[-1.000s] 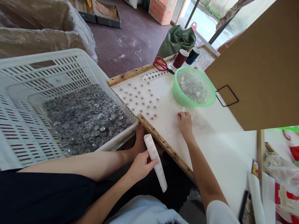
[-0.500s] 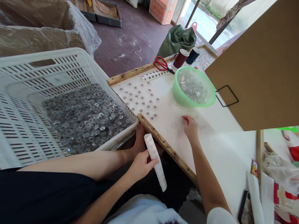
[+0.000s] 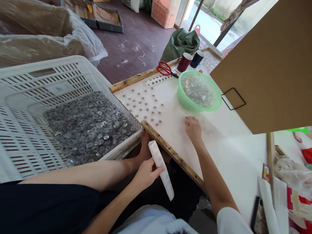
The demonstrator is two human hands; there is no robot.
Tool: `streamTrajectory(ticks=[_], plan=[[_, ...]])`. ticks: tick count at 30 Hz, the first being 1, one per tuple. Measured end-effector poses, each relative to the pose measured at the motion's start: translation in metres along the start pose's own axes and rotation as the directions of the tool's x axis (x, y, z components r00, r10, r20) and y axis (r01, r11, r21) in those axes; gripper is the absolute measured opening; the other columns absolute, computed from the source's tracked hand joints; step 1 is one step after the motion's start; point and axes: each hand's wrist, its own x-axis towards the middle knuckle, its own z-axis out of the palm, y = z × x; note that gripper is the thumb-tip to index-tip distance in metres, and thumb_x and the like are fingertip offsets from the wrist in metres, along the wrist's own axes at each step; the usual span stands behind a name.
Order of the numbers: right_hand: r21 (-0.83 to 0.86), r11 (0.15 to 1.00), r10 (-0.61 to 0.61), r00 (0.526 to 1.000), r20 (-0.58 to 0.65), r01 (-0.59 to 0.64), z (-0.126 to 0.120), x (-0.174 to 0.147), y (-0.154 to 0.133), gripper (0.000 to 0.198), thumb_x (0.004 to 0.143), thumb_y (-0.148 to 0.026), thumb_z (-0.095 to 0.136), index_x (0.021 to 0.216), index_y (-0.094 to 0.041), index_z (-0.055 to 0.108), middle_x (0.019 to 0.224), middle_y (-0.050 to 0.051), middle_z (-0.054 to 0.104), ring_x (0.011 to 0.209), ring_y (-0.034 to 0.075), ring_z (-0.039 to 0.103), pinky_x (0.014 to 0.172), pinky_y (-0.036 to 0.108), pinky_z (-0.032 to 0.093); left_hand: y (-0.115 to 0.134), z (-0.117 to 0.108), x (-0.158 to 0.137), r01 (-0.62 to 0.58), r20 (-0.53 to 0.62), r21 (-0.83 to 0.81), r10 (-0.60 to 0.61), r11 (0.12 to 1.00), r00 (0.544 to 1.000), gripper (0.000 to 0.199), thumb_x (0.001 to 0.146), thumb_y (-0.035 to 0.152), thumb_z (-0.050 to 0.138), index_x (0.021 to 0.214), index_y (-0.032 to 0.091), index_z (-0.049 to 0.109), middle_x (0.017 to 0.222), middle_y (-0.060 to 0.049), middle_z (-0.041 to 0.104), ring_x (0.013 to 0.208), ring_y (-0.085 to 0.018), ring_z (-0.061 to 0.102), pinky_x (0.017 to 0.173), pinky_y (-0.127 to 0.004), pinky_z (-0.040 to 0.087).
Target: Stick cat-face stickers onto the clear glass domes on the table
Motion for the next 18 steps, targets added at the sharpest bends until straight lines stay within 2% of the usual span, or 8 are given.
streamTrajectory(ticks=[5,10,15,18], plan=[[0.079,0.996,-0.042,0.999,0.028,0.039,0.002,-0.005,-0.003,0.031,0.085,-0.016,0.046,0.109,-0.017,0.066,0.106,0.013,0.067,0.098,0.027,0.059,0.088,0.042,0.047,-0.004,0.000,0.000,-0.013,0.003,0.007,0.013,1.000,1.000,0.022,0.081,0.038,0.062,0.085,0.017,0.061,0.075,-0.005,0.071,0.065,-0.020,0.066,0.060,-0.029,0.050],[0.035,0.997,-0.063,0.998,-0.013,0.063,0.006,0.011,-0.002,0.032,0.085,-0.016,0.047,0.111,-0.017,0.065,0.112,0.016,0.063,0.104,0.030,0.054,0.088,0.044,0.044,-0.005,0.000,0.000,-0.005,0.002,0.011,0.005,1.000,1.000,0.023,0.082,0.039,0.062,0.086,0.017,0.062,0.077,-0.005,0.072,0.067,-0.021,0.067,0.061,-0.030,0.050],[-0.031,0.999,-0.038,0.999,0.026,0.039,0.010,0.008,-0.001,0.020,0.087,-0.024,0.048,0.090,-0.019,0.067,0.093,0.014,0.064,0.090,0.028,0.055,0.080,0.041,0.044,-0.004,-0.002,0.001,-0.015,-0.011,0.009,0.015,1.000,1.000,0.022,0.083,0.039,0.062,0.086,0.017,0.061,0.077,-0.005,0.072,0.066,-0.021,0.067,0.062,-0.031,0.051],[-0.012,0.999,-0.034,0.998,0.043,0.035,0.007,0.008,-0.008,0.020,0.089,-0.027,0.049,0.086,-0.020,0.067,0.087,0.011,0.064,0.084,0.026,0.056,0.077,0.039,0.044,-0.006,-0.001,0.001,-0.003,-0.003,0.013,0.003,1.000,1.000,0.021,0.081,0.038,0.064,0.085,0.017,0.062,0.077,-0.005,0.072,0.069,-0.022,0.066,0.062,-0.030,0.050]])
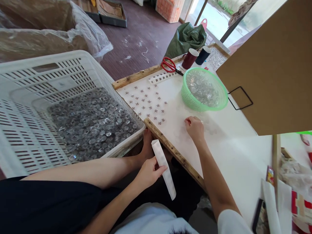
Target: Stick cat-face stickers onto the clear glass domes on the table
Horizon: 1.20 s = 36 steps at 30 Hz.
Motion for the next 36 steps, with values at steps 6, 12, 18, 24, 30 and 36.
streamTrajectory(ticks=[6,12,18,24,30,36], plan=[[0.110,0.984,-0.132,0.990,-0.049,0.137,0.016,0.038,-0.030,0.030,0.087,-0.018,0.048,0.113,-0.016,0.063,0.114,0.015,0.063,0.107,0.029,0.054,0.089,0.040,0.044,-0.004,0.001,0.001,0.019,0.009,-0.041,-0.019,0.999,1.000,0.024,0.082,0.040,0.062,0.087,0.017,0.061,0.078,-0.005,0.072,0.068,-0.021,0.067,0.062,-0.031,0.051],[0.042,0.990,-0.134,0.990,-0.035,0.135,0.033,0.044,-0.039,0.028,0.091,-0.019,0.042,0.108,-0.018,0.064,0.111,0.015,0.060,0.100,0.029,0.053,0.086,0.042,0.043,-0.002,-0.002,0.000,0.008,-0.009,-0.059,-0.009,0.998,1.000,0.024,0.082,0.040,0.063,0.087,0.016,0.061,0.076,-0.005,0.071,0.065,-0.020,0.065,0.062,-0.030,0.050],[0.038,0.986,-0.161,0.987,-0.024,0.162,0.028,0.040,-0.036,0.020,0.089,-0.021,0.048,0.102,-0.017,0.063,0.105,0.015,0.057,0.099,0.028,0.051,0.086,0.041,0.044,-0.002,-0.001,0.001,0.006,0.010,-0.030,-0.005,1.000,1.000,0.024,0.081,0.040,0.064,0.085,0.017,0.061,0.075,-0.005,0.070,0.066,-0.020,0.064,0.061,-0.029,0.050],[0.228,0.963,-0.139,0.990,-0.037,0.144,0.025,0.033,-0.033,0.018,0.088,-0.019,0.045,0.091,-0.018,0.062,0.105,0.013,0.056,0.095,0.024,0.055,0.084,0.038,0.047,-0.003,-0.002,0.001,0.032,0.000,-0.055,-0.032,0.998,1.000,0.026,0.081,0.043,0.063,0.086,0.017,0.061,0.077,-0.005,0.071,0.066,-0.021,0.065,0.061,-0.030,0.050],[0.462,0.887,0.015,1.000,-0.004,-0.011,0.022,0.016,-0.010,0.019,0.084,-0.023,0.048,0.093,-0.018,0.064,0.096,0.010,0.062,0.086,0.020,0.061,0.081,0.036,0.052,-0.006,0.001,0.001,0.016,0.010,-0.023,-0.016,1.000,1.000,0.023,0.082,0.040,0.063,0.086,0.017,0.061,0.077,-0.005,0.071,0.067,-0.021,0.066,0.063,-0.030,0.050],[0.673,0.729,0.055,0.990,0.127,-0.126,0.026,0.014,0.012,0.025,0.084,-0.027,0.046,0.102,-0.019,0.061,0.098,0.009,0.070,0.091,0.019,0.066,0.083,0.038,0.054,-0.003,0.001,0.001,0.004,0.003,-0.022,-0.004,1.000,1.000,0.022,0.082,0.039,0.062,0.086,0.017,0.061,0.076,-0.004,0.071,0.067,-0.021,0.066,0.063,-0.030,0.050]])
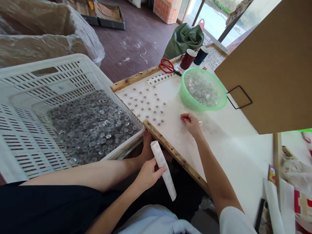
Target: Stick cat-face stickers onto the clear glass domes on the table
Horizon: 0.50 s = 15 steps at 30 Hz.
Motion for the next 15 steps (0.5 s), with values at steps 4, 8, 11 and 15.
streamTrajectory(ticks=[4,8,11,15], plan=[[-0.166,0.977,-0.134,0.991,0.010,0.134,-0.006,-0.005,-0.001,0.026,0.080,-0.021,0.047,0.101,-0.020,0.063,0.111,0.011,0.066,0.102,0.020,0.062,0.090,0.040,0.051,0.001,-0.001,0.000,-0.005,0.004,0.027,0.005,1.000,1.000,0.022,0.082,0.039,0.062,0.086,0.017,0.061,0.077,-0.005,0.071,0.068,-0.021,0.066,0.062,-0.030,0.050],[-0.402,0.891,-0.215,0.976,0.035,0.211,-0.012,-0.014,-0.008,0.026,0.076,-0.019,0.054,0.099,-0.020,0.066,0.115,0.012,0.063,0.109,0.025,0.058,0.094,0.045,0.047,-0.001,0.000,0.000,-0.018,-0.007,0.048,0.018,0.999,1.000,0.021,0.082,0.038,0.062,0.086,0.017,0.062,0.078,-0.005,0.071,0.068,-0.021,0.065,0.063,-0.030,0.050],[-0.509,0.836,-0.222,0.975,0.032,0.207,-0.012,-0.013,-0.017,0.022,0.080,-0.020,0.055,0.099,-0.020,0.067,0.113,0.012,0.065,0.109,0.028,0.057,0.098,0.049,0.043,-0.001,0.001,0.000,-0.024,-0.008,0.043,0.024,0.999,1.000,0.020,0.082,0.037,0.062,0.086,0.017,0.062,0.079,-0.005,0.071,0.069,-0.021,0.065,0.063,-0.030,0.050],[-0.502,0.830,-0.269,0.963,0.019,0.242,0.000,0.006,-0.029,0.031,0.087,-0.017,0.046,0.112,-0.019,0.065,0.120,0.014,0.063,0.117,0.027,0.054,0.101,0.048,0.042,-0.003,0.002,0.000,-0.017,0.001,0.029,0.017,0.999,1.000,0.020,0.083,0.037,0.062,0.086,0.017,0.060,0.077,-0.004,0.070,0.068,-0.020,0.065,0.063,-0.030,0.050]])
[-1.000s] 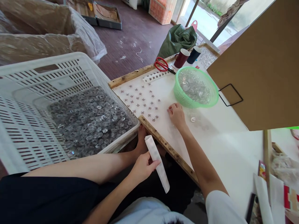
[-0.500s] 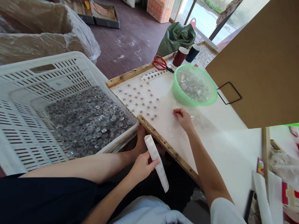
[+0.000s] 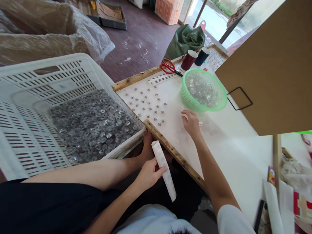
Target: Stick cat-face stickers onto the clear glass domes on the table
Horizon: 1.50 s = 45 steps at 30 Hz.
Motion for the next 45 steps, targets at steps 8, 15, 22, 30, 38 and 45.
streamTrajectory(ticks=[8,15,22,30,38,45], plan=[[-0.071,0.996,-0.056,0.996,0.072,0.061,0.022,0.010,-0.005,0.031,0.089,-0.019,0.045,0.113,-0.018,0.065,0.120,0.014,0.061,0.114,0.027,0.053,0.099,0.045,0.043,0.004,-0.005,0.001,0.013,-0.029,-0.025,-0.014,1.000,0.999,0.022,0.082,0.039,0.062,0.086,0.017,0.061,0.075,-0.004,0.070,0.066,-0.020,0.064,0.061,-0.029,0.050],[-0.080,0.996,-0.043,0.999,0.033,0.046,0.005,-0.003,-0.018,0.021,0.092,-0.029,0.050,0.093,-0.018,0.068,0.092,0.010,0.065,0.091,0.024,0.060,0.085,0.039,0.047,0.004,-0.001,0.001,0.009,-0.006,-0.015,-0.009,1.000,1.000,0.017,0.081,0.034,0.062,0.082,0.017,0.061,0.074,-0.003,0.069,0.067,-0.020,0.063,0.061,-0.028,0.049],[-0.014,0.990,-0.135,0.985,0.107,0.138,0.048,0.071,-0.024,0.049,0.087,-0.009,0.043,0.135,-0.015,0.052,0.141,0.014,0.050,0.132,0.024,0.044,0.111,0.043,0.037,0.000,-0.004,0.002,0.014,-0.052,-0.057,-0.017,0.998,0.998,0.020,0.081,0.037,0.063,0.084,0.018,0.061,0.074,-0.003,0.070,0.064,-0.020,0.064,0.059,-0.028,0.048],[0.081,0.985,-0.164,0.965,0.205,0.150,0.030,-0.002,-0.029,0.045,0.093,-0.014,0.036,0.135,-0.019,0.053,0.141,0.012,0.051,0.132,0.022,0.045,0.110,0.043,0.039,0.000,-0.002,0.001,-0.008,-0.031,-0.068,0.006,0.998,0.999,0.018,0.081,0.035,0.064,0.084,0.018,0.061,0.073,-0.003,0.069,0.064,-0.020,0.064,0.060,-0.029,0.048],[-0.039,0.997,0.072,0.997,0.018,-0.071,-0.022,-0.033,0.007,0.031,0.086,-0.017,0.049,0.112,-0.017,0.066,0.111,0.014,0.064,0.105,0.027,0.060,0.093,0.045,0.048,-0.005,0.000,0.001,0.002,-0.031,-0.078,-0.005,0.997,0.999,0.022,0.082,0.039,0.064,0.085,0.018,0.061,0.075,-0.004,0.070,0.064,-0.020,0.066,0.060,-0.030,0.051],[0.043,0.990,0.132,0.991,-0.007,-0.132,-0.012,-0.026,0.007,0.028,0.086,-0.015,0.045,0.101,-0.017,0.068,0.105,0.012,0.067,0.097,0.024,0.062,0.088,0.038,0.048,-0.002,0.005,0.004,0.055,-0.005,-0.095,-0.056,0.994,0.998,0.023,0.078,0.037,0.067,0.085,0.016,0.061,0.074,-0.005,0.070,0.061,-0.020,0.065,0.057,-0.030,0.052]])
